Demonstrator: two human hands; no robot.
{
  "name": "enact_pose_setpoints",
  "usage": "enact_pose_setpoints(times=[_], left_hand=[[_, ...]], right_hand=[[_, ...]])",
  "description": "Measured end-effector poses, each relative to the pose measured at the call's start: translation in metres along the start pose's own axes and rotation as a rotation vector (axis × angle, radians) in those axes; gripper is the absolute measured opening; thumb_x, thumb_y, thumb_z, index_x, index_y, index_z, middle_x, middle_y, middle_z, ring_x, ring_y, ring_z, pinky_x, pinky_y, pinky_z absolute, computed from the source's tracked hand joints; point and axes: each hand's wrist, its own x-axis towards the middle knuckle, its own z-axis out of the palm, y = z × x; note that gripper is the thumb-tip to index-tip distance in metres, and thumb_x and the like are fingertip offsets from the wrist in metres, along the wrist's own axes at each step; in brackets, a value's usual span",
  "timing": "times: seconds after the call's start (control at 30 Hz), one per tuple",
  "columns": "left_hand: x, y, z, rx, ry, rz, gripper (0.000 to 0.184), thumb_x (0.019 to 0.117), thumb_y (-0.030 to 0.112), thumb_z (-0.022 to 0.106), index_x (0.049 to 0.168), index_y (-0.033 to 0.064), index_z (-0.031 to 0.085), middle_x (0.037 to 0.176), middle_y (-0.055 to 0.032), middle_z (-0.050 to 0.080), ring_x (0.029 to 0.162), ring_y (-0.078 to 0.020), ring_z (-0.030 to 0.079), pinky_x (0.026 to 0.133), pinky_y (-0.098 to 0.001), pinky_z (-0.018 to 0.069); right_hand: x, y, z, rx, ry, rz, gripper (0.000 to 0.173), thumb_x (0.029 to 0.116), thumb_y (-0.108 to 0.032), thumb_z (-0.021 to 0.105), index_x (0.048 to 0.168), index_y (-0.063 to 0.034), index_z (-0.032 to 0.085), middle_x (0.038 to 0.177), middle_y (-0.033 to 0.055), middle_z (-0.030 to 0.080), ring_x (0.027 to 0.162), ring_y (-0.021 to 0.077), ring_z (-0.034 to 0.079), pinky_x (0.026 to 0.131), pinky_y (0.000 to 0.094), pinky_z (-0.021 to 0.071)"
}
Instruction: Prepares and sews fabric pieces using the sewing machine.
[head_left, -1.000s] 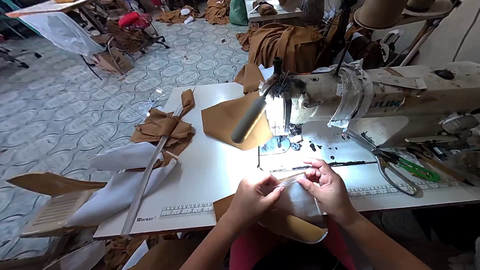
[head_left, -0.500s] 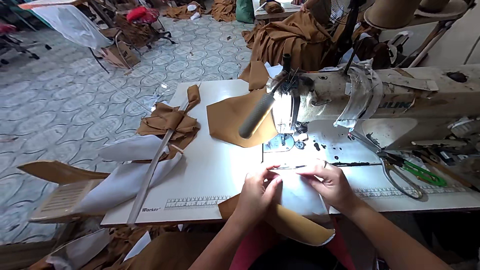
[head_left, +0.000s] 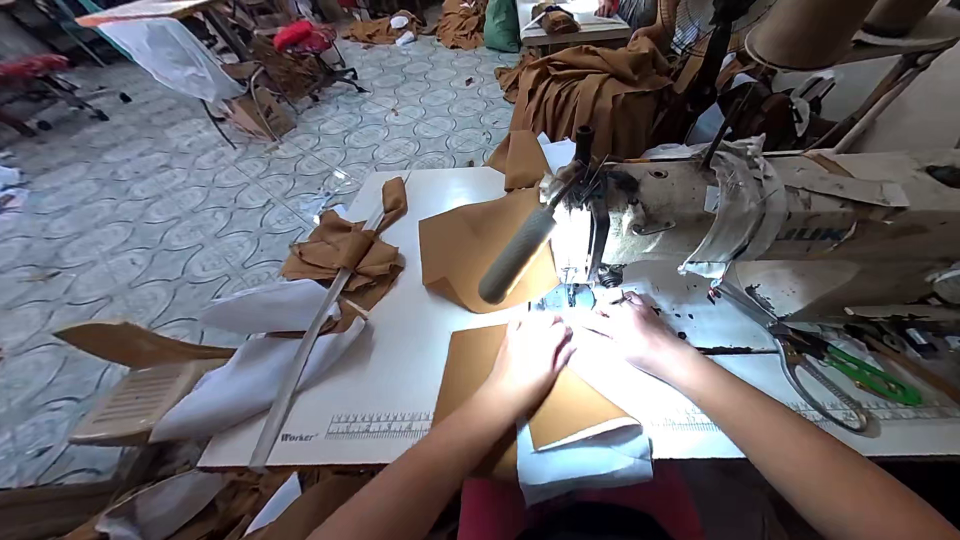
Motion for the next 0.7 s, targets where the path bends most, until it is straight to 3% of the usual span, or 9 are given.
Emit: enact_pose_setpoints(times=[0.07, 0.2, 0.33, 0.5, 0.7], left_hand=[[-0.012, 0.001, 0.009, -0.041, 0.036, 0.019, 0.043, 0.1047, 0.035, 0.048, 0.129, 0.0076, 0.070, 0.138, -0.0128, 0.065, 0.132, -0.0332, 0.058, 0.109, -0.0603, 0.0389], [-0.001, -0.020, 0.005, -0.051, 0.020, 0.131, 0.045, 0.1043, 0.037, 0.046, 0.129, 0.0093, 0.070, 0.141, -0.0099, 0.064, 0.133, -0.0310, 0.058, 0.110, -0.0602, 0.0367], [0.012, -0.041, 0.002, 0.007, 0.045, 0.255, 0.044, 0.1048, 0.038, 0.045, 0.126, 0.0121, 0.073, 0.137, -0.0066, 0.067, 0.128, -0.0272, 0.062, 0.109, -0.0550, 0.0393], [0.019, -0.045, 0.001, 0.010, 0.047, 0.302, 0.044, 0.1042, 0.037, 0.044, 0.125, 0.0114, 0.073, 0.135, -0.0077, 0.068, 0.127, -0.0285, 0.062, 0.109, -0.0558, 0.0393], [0.021, -0.047, 0.001, 0.009, 0.038, 0.307, 0.044, 0.1037, 0.037, 0.044, 0.124, 0.0113, 0.073, 0.134, -0.0080, 0.068, 0.126, -0.0285, 0.063, 0.109, -0.0567, 0.0392]], right_hand=[[-0.002, 0.001, 0.003, 0.026, 0.070, -0.007, 0.034, 0.0996, -0.003, 0.054, 0.129, -0.0048, 0.070, 0.126, 0.0245, 0.068, 0.128, 0.0437, 0.058, 0.112, 0.0564, 0.0377], [0.001, -0.008, -0.005, 0.029, 0.024, 0.121, 0.032, 0.1024, -0.008, 0.053, 0.130, -0.0005, 0.069, 0.132, 0.0259, 0.065, 0.130, 0.0416, 0.057, 0.114, 0.0512, 0.0346], [0.006, -0.011, -0.001, 0.058, 0.129, 0.245, 0.031, 0.1022, -0.005, 0.051, 0.126, 0.0082, 0.066, 0.132, 0.0248, 0.065, 0.127, 0.0397, 0.059, 0.115, 0.0478, 0.0329], [0.006, -0.016, -0.008, 0.195, 0.193, 0.319, 0.028, 0.1011, -0.004, 0.054, 0.123, 0.0086, 0.067, 0.128, 0.0246, 0.067, 0.126, 0.0382, 0.059, 0.116, 0.0481, 0.0304], [0.006, -0.012, -0.006, 0.257, 0.161, 0.352, 0.035, 0.0980, -0.003, 0.059, 0.130, 0.0082, 0.063, 0.136, 0.0262, 0.062, 0.134, 0.0413, 0.053, 0.119, 0.0482, 0.0263]])
